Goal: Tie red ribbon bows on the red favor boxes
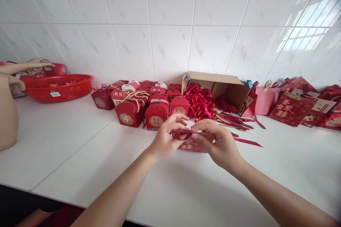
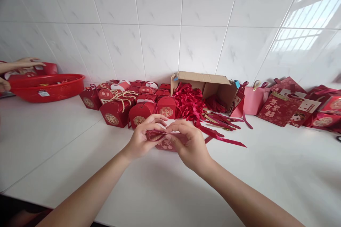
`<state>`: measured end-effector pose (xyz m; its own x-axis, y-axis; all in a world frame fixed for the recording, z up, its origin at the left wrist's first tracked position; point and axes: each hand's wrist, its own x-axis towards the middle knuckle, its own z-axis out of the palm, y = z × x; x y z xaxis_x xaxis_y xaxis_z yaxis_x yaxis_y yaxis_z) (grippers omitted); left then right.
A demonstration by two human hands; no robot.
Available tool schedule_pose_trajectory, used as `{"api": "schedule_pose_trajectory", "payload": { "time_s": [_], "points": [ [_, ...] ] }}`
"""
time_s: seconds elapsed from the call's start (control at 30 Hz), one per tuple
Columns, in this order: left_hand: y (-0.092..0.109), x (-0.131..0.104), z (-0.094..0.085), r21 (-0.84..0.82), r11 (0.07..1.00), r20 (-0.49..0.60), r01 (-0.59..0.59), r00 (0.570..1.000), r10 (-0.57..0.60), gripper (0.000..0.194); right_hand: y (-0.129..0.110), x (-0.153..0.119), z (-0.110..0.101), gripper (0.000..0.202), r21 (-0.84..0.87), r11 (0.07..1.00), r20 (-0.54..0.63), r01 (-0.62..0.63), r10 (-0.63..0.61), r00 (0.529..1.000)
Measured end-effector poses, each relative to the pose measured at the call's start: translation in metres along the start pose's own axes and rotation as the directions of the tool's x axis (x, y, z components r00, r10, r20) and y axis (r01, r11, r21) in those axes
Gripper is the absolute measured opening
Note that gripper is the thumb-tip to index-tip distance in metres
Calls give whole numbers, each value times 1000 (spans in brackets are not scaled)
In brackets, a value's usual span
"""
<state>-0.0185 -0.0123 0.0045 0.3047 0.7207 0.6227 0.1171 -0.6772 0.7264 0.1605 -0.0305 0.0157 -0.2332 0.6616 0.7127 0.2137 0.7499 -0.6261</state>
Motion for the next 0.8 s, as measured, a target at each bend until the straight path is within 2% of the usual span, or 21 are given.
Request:
{"api": "schedule_pose_trajectory", "payload": {
  "time_s": [0.27,0.37,0.47,0.53,0.6,0.7,0.8],
  "points": [
    [2,0,0,5,1000,8,-11,1000,11,2,-1,-4,6,14,-82,987,-58,134,-139,989],
    [0,0,-1,-10,1000,14,-11,1000,11,3,0,-2,3,12,-83,989,-29,122,-125,992],
    [-2,0,-2,-53,999,34,3,999,-1,8,-3,2,-5,7,-115,993,117,37,-24,993],
    [-6,-1,-3,-89,995,61,42,997,-37,16,-6,5,-11,19,-183,983,242,-18,62,968],
    [-11,-2,-4,-91,994,68,66,996,-60,27,-8,9,-17,33,-285,956,305,-72,162,938],
    [-21,-3,-6,46,999,-38,13,999,-12,42,2,21,-33,32,-444,878,259,-178,316,913],
    [-32,0,-10,373,928,-256,-15,959,118,48,27,38,-72,28,-586,747,91,-315,446,890]
  ]
}}
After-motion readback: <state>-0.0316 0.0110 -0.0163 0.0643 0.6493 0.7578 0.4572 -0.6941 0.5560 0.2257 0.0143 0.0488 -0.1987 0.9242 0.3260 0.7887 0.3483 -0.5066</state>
